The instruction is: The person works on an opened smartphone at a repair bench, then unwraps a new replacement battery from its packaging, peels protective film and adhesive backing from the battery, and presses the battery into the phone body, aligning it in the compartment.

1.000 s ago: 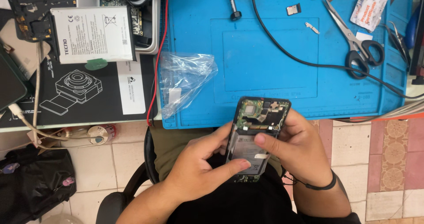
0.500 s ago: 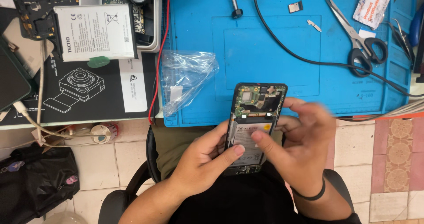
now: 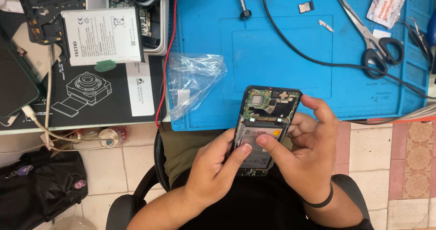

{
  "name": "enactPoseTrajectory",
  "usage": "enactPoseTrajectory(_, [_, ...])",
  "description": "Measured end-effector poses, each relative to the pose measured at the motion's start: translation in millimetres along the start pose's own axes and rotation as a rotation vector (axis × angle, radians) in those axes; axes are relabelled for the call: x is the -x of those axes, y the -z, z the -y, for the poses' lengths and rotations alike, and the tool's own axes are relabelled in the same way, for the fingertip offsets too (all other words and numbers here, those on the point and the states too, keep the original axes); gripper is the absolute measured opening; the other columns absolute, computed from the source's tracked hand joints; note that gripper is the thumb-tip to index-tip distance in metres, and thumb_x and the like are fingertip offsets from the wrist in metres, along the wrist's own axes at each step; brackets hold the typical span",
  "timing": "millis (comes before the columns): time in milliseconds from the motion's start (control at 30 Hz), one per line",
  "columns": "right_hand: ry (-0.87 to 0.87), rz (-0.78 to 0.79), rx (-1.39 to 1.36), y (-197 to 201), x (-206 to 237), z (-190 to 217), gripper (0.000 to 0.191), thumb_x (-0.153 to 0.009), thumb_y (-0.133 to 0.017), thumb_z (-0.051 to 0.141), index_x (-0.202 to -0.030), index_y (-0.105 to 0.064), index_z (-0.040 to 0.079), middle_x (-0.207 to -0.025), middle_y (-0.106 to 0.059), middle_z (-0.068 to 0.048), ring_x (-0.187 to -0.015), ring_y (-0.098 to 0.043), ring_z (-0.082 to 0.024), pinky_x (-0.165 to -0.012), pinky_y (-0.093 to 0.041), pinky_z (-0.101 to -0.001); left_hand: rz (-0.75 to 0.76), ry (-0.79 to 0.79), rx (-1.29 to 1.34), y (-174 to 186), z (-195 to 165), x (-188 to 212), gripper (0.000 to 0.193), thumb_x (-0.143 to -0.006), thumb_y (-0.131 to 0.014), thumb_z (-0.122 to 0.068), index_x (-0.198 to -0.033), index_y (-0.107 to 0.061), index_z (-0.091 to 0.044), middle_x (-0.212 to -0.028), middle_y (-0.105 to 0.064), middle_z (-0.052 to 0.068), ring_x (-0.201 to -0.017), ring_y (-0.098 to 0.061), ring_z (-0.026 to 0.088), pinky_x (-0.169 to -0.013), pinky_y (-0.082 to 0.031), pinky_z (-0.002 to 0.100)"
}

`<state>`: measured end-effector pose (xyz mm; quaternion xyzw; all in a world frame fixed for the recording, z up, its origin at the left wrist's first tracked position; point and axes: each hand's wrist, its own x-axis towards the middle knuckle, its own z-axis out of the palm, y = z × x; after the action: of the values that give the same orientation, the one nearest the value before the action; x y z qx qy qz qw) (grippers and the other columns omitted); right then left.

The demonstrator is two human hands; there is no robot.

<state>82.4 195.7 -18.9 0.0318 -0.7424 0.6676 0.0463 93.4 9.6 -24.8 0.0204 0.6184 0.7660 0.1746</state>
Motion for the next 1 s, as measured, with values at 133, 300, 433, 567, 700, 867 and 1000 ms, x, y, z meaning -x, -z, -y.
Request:
enactPoseTrajectory(133, [-0.007, -0.028, 0.02, -3, 0, 0, 0.083, -0.087, -0.078, -0.009, -0.149, -0.024, 0.003, -0.119, -0.068, -0.021, -0.106, -0.074, -0.023, -0.091, -0.063, -0.0342, -0.061, -0.017, -0.116, -1, 0, -1, 0.029, -0.104, -0.062, -0.013, -0.129, -0.064, 0.002, -0.099, -0.078, 0.007, -0.088, -0.069, 0.008, -0.078, -0.057, 0.025])
enactPoseTrajectory(300, [-0.051, -0.013, -0.078, 1, -5, 2, 0.085, -0.085, -0.079, -0.008, -0.15, -0.026, 0.003, -0.122, -0.068, -0.018, -0.11, -0.073, -0.023, -0.094, -0.063, -0.0355, -0.047, 0.006, -0.084, -1, -1, 0, 0.028, -0.104, -0.062, -0.013, -0.127, -0.065, 0.0, -0.099, -0.078, 0.008, -0.088, -0.07, 0.009, -0.077, -0.057, 0.025])
enactPoseTrajectory(433, [-0.375, 0.033, -0.425, 15, -10, -1, 0.073, -0.078, -0.079, -0.006, -0.141, -0.043, 0.001, -0.119, -0.068, -0.013, -0.106, -0.07, -0.021, -0.089, -0.06, -0.0358, 0.017, -0.128, -0.187, -2, -3, 2, 0.025, -0.105, -0.063, -0.011, -0.127, -0.065, 0.0, -0.102, -0.075, 0.009, -0.089, -0.072, 0.015, -0.08, -0.057, 0.027])
enactPoseTrajectory(567, [-0.45, 0.1, -0.554, 27, -10, -9, 0.054, -0.081, -0.082, -0.006, -0.128, -0.057, -0.003, -0.109, -0.07, -0.014, -0.097, -0.069, -0.02, -0.082, -0.057, -0.0349, 0.058, -0.161, -0.233, -3, -5, 4, 0.027, -0.102, -0.067, -0.01, -0.128, -0.065, -0.001, -0.096, -0.073, 0.01, -0.083, -0.071, 0.019, -0.075, -0.055, 0.03])
enactPoseTrajectory(700, [-0.458, 0.125, -0.564, 32, -7, -14, 0.043, -0.079, -0.084, -0.006, -0.117, -0.062, -0.004, -0.103, -0.071, -0.013, -0.092, -0.069, -0.02, -0.079, -0.057, -0.0345, 0.09, -0.151, -0.227, -3, -7, 5, 0.028, -0.102, -0.067, -0.01, -0.129, -0.064, -0.002, -0.094, -0.072, 0.009, -0.08, -0.07, 0.019, -0.072, -0.054, 0.03])
enactPoseTrajectory(867, [-0.416, 0.122, -0.487, 33, -3, -14, 0.04, -0.077, -0.085, -0.005, -0.111, -0.064, -0.004, -0.099, -0.073, -0.014, -0.088, -0.07, -0.018, -0.076, -0.058, -0.0332, 0.096, -0.169, -0.303, -3, -7, 6, 0.03, -0.101, -0.067, -0.009, -0.13, -0.064, -0.001, -0.094, -0.072, 0.01, -0.081, -0.07, 0.019, -0.073, -0.054, 0.03])
enactPoseTrajectory(1000, [-0.378, 0.107, -0.422, 34, 1, -11, 0.037, -0.078, -0.085, -0.003, -0.109, -0.065, -0.004, -0.099, -0.075, -0.014, -0.088, -0.071, -0.018, -0.076, -0.059, -0.0321, 0.101, -0.167, -0.271, -5, -6, 5, 0.03, -0.102, -0.067, -0.009, -0.131, -0.064, -0.001, -0.094, -0.072, 0.01, -0.081, -0.07, 0.02, -0.073, -0.054, 0.03])
